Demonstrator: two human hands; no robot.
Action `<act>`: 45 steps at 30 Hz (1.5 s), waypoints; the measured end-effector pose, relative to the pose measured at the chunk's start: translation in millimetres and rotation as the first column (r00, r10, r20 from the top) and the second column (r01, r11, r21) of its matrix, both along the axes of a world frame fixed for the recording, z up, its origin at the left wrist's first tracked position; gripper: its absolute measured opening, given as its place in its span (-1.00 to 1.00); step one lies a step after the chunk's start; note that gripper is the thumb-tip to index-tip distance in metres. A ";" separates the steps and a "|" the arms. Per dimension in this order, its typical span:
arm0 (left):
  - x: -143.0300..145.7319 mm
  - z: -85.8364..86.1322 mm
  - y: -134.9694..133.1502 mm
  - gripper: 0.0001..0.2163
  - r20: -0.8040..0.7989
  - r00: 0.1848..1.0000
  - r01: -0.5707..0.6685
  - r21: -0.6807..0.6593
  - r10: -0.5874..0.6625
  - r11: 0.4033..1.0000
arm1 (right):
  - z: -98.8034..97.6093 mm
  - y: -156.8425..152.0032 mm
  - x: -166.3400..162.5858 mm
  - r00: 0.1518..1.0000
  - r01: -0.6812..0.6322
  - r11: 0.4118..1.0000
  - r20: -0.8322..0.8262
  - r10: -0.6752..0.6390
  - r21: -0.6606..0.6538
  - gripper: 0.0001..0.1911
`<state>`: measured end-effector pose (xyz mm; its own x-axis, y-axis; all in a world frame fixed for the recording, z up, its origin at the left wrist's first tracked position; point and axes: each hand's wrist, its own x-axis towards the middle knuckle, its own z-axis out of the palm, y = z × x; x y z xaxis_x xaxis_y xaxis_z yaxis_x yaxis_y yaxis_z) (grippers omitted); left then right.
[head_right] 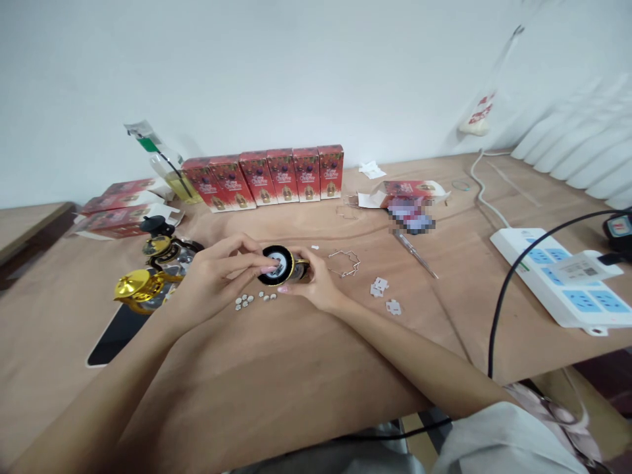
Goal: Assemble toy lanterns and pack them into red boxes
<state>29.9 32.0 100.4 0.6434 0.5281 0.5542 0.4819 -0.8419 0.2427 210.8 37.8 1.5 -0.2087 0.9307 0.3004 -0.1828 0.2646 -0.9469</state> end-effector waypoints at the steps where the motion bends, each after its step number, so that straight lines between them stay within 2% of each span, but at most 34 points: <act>1: 0.1 -0.8 0.4 -0.81 0.013 1.000 -0.005 0.033 0.004 0.999 | 0.1 0.0 -0.2 1.000 0.000 1.000 -0.008 0.000 -0.007 -0.37; 10: -1.3 -2.9 1.8 -0.86 -0.017 0.999 -0.033 0.204 0.038 0.978 | 3.7 -1.2 -0.4 1.000 0.009 1.000 -0.023 -0.009 -0.015 -0.37; 15: -0.8 -4.9 4.4 -0.90 -0.097 0.995 0.013 0.397 0.028 0.918 | 3.3 0.2 0.7 1.000 0.014 1.000 -0.018 -0.014 -0.016 -0.37; 19: -1.2 -9.9 9.2 -0.88 -0.090 0.996 0.065 0.493 -0.023 0.868 | 1.3 1.9 1.1 1.000 0.007 1.000 -0.012 -0.007 -0.006 -0.37; 24: -1.2 -13.1 10.6 -0.79 -0.130 0.991 0.107 0.544 -0.042 0.832 | -4.1 4.0 -1.0 0.997 0.016 0.999 -0.079 -0.019 -0.038 -0.40; 30: 2.2 -17.5 9.9 -0.78 -0.136 0.990 0.105 0.585 -0.030 0.804 | -1.9 3.1 0.0 0.997 0.014 0.999 -0.072 -0.011 0.041 -0.46; 35: 5.8 -25.0 9.5 -0.82 -0.113 0.993 0.082 0.589 -0.019 0.804 | 4.1 -1.1 -2.2 1.000 0.001 0.996 -0.025 0.001 0.090 -0.46; 38: 8.4 -23.7 5.2 -0.77 -0.050 0.996 0.092 0.609 -0.078 0.788 | 11.1 -1.6 2.2 1.000 0.014 0.990 0.002 -0.014 0.138 -0.43; 40: 10.5 -19.4 0.0 -0.73 0.009 0.993 0.084 0.623 -0.114 0.778 | 16.8 -4.5 16.1 0.996 0.068 0.981 0.046 -0.077 0.180 -0.42; 42: 12.1 -14.4 -5.9 -0.73 0.067 0.991 0.049 0.616 -0.115 0.786 | 20.6 -12.6 40.7 0.970 0.195 0.960 0.105 -0.219 0.200 -0.44; 44: 13.0 -11.4 -11.0 -0.77 0.099 0.991 0.022 0.567 -0.094 0.824 | 21.1 -26.4 72.3 0.880 0.422 0.892 0.163 -0.445 0.162 -0.45; 45: 13.2 -11.5 -13.0 -0.80 0.103 0.991 0.020 0.529 -0.087 0.849 | 20.3 -34.6 88.2 0.835 0.483 0.867 0.235 -0.498 0.121 -0.45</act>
